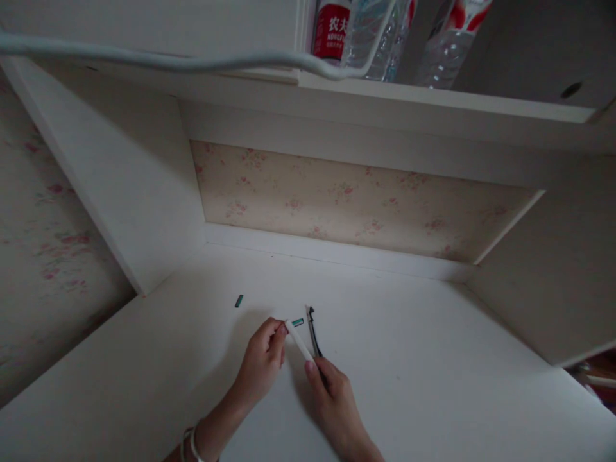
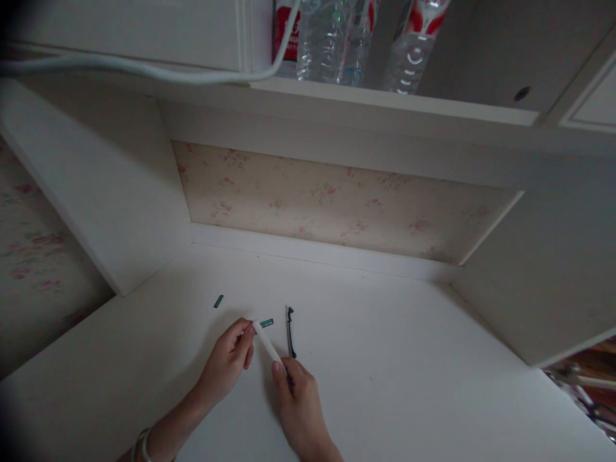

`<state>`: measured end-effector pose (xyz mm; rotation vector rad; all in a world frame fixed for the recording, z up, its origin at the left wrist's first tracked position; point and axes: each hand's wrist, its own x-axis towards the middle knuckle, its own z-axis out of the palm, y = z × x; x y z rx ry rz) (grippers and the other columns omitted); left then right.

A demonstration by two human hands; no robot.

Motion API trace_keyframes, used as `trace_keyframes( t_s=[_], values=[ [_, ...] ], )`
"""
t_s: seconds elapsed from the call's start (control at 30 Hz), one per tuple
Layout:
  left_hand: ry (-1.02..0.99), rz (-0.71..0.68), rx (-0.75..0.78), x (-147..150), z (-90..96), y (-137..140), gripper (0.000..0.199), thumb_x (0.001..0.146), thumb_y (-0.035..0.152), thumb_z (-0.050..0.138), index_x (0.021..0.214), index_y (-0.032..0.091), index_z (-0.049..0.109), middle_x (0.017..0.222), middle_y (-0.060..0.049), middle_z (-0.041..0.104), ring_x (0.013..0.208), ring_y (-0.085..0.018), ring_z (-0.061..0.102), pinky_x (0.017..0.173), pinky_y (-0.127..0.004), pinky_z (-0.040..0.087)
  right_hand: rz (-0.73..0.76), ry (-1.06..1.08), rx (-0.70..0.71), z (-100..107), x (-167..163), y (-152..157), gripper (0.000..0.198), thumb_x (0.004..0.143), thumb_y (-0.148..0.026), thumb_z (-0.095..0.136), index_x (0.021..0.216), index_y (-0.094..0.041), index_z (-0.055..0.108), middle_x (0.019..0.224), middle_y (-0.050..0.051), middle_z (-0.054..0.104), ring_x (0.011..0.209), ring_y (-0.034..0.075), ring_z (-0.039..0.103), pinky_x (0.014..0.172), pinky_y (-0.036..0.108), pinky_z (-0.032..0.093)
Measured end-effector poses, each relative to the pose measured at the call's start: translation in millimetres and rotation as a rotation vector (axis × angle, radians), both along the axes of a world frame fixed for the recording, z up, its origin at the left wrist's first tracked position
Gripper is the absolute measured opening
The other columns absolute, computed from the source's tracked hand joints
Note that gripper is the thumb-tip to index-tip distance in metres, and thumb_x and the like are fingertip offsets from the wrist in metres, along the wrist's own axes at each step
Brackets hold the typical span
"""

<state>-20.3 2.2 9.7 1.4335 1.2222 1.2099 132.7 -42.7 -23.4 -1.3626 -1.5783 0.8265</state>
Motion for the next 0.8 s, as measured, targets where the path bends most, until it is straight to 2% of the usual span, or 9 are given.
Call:
trace_keyframes(
  t_s=[0.1, 0.33, 0.5, 0.67, 0.8],
  values=[
    [-0.028, 0.037, -0.012, -1.7, 0.0, 1.1, 0.029, 0.09, 0.045, 0.04, 0.082, 0.019, 0.051, 0.048, 0.008, 0.039, 0.041, -0.009, 0.037, 0.041, -0.018, 0.029, 0.013, 0.001, 0.002, 0.1, -0.4, 0.3, 0.04, 0.093, -0.046, 0.042, 0.075, -0.017, 0.063, 0.064, 0.0, 0.057, 0.059, 0.015, 0.048, 0.053, 0.022, 0.034],
    [0.007, -0.027, 0.014, 1.7, 0.9, -1.6, 0.029, 0.09, 0.042, 0.042, 0.076, 0.018, 0.051, 0.048, 0.007, 0.04, 0.043, -0.01, 0.038, 0.043, -0.02, 0.03, 0.003, -0.016, -0.009, -0.5, 0.6, 0.5, 0.038, 0.094, -0.044, 0.042, 0.076, -0.017, 0.062, 0.066, 0.0, 0.057, 0.06, 0.014, 0.048, 0.054, 0.022, 0.034],
    [0.007, 0.027, 0.008, -1.2, 3.0, -0.2, 0.031, 0.09, 0.045, 0.039, 0.08, 0.018, 0.051, 0.048, 0.007, 0.039, 0.042, -0.009, 0.037, 0.042, -0.02, 0.029, -0.021, -0.02, 0.0, -1.5, 2.1, 1.7, 0.038, 0.093, -0.044, 0.044, 0.071, -0.017, 0.06, 0.064, 0.0, 0.055, 0.059, 0.014, 0.047, 0.053, 0.022, 0.033],
    [0.08, -0.031, 0.034, 3.6, 1.8, -3.9, 0.029, 0.09, 0.043, 0.041, 0.076, 0.019, 0.051, 0.049, 0.006, 0.041, 0.043, -0.01, 0.038, 0.043, -0.021, 0.03, -0.026, -0.002, 0.019, 1.2, 1.9, 2.5, 0.037, 0.093, -0.043, 0.044, 0.074, -0.016, 0.061, 0.065, 0.0, 0.056, 0.059, 0.013, 0.047, 0.053, 0.021, 0.033],
    [0.035, -0.012, 0.006, 3.1, 0.4, -2.3, 0.032, 0.09, 0.045, 0.04, 0.076, 0.019, 0.051, 0.049, 0.007, 0.039, 0.043, -0.01, 0.038, 0.043, -0.02, 0.03, -0.032, -0.022, 0.008, 1.2, 2.5, 2.4, 0.038, 0.093, -0.044, 0.044, 0.072, -0.017, 0.06, 0.063, -0.001, 0.054, 0.058, 0.013, 0.046, 0.052, 0.022, 0.033]
  ],
)
